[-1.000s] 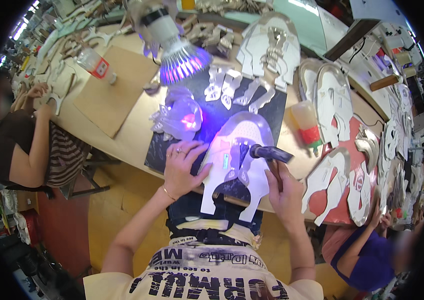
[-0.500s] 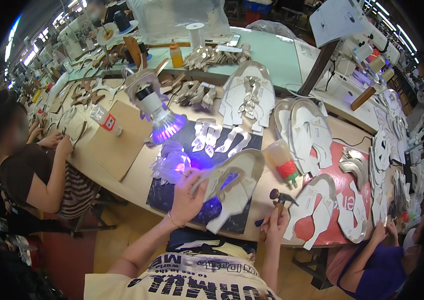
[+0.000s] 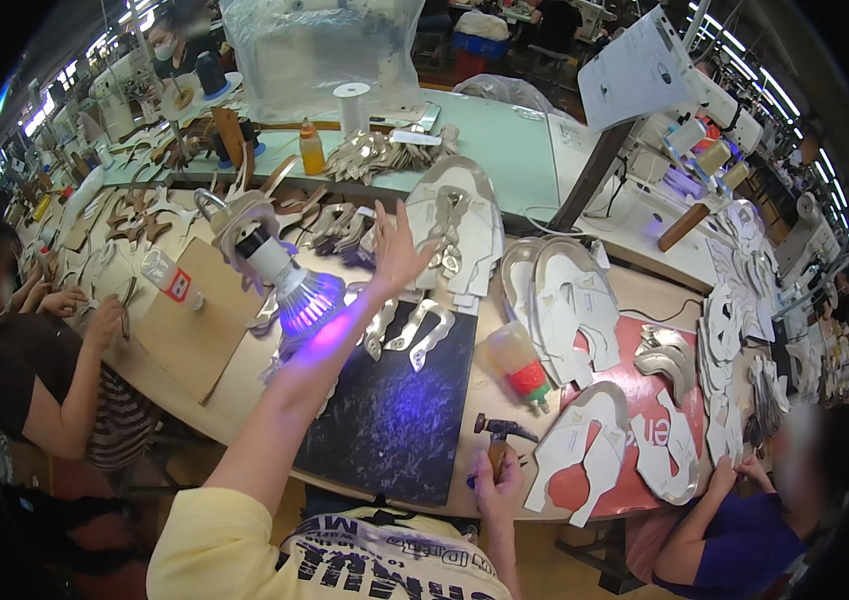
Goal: The person assembles white decorative parts on a workbench. They apply glue from a squeeze bottle, press small pieces into place, and use a hammer to tap components. The person also picks up and places small brown items and a white shoe-shaped part.
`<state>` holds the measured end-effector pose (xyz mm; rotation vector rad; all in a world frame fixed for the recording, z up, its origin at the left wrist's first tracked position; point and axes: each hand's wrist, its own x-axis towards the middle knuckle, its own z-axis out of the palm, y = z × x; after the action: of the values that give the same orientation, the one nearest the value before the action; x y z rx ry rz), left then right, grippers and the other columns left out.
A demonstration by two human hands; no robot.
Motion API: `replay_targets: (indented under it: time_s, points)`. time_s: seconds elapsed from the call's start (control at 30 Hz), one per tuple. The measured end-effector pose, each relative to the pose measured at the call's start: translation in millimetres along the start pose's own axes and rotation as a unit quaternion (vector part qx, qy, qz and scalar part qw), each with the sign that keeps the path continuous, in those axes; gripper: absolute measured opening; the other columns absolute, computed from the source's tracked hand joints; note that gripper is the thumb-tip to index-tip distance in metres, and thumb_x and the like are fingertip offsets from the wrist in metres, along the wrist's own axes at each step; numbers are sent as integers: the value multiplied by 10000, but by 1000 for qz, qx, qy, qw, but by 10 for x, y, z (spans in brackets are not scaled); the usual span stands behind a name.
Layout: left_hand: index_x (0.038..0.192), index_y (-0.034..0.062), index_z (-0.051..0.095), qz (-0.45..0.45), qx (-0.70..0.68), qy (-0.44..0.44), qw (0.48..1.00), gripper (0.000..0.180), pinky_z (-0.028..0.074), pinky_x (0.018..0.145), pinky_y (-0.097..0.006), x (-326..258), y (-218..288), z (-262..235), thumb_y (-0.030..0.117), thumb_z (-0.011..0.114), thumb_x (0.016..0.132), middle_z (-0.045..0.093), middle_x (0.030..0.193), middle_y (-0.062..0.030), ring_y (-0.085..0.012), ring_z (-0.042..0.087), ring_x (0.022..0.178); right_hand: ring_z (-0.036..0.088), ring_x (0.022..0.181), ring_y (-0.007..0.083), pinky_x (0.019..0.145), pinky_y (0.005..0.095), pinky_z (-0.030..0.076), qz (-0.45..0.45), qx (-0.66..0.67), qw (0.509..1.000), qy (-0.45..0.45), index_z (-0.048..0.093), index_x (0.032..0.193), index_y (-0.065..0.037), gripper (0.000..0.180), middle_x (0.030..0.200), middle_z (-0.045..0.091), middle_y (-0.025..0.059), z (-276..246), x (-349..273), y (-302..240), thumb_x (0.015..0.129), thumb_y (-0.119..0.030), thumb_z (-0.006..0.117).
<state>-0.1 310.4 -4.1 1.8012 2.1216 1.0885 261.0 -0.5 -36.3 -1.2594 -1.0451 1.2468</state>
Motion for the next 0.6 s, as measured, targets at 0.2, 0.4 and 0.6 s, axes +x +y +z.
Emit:
replay_targets:
  time_s: [0.2, 0.4, 0.6]
  points:
    - [1458, 69, 420, 176, 61, -131, 974, 701, 91, 1189, -606, -1593, 165, -570, 404, 656, 889, 280, 1536, -283, -482, 171, 1461, 552, 613, 94, 545, 254, 454, 86, -104, 990, 43, 622, 1105, 6, 245, 745, 575, 29, 53, 31, -201, 948, -179, 659]
    - [1432, 106, 469, 180, 25, -284, 941, 635, 183, 1188, -539, -2874, 320, -988, 420, 636, 906, 367, 1525, -201, -380, 314, 1429, 636, 784, 317, 707, 436, 487, 17, -437, 897, 60, 679, 1033, 8, 303, 892, 633, 183, -143, 274, -585, 912, -270, 685]
    - [1369, 117, 532, 189, -6, -242, 952, 602, 204, 1183, -515, -2841, 288, -942, 412, 684, 867, 400, 1508, -174, -338, 339, 1422, 625, 847, 324, 737, 430, 485, -139, -541, 821, 116, 673, 1004, -37, 269, 942, 615, 134, -332, 670, -1036, 878, -270, 722]
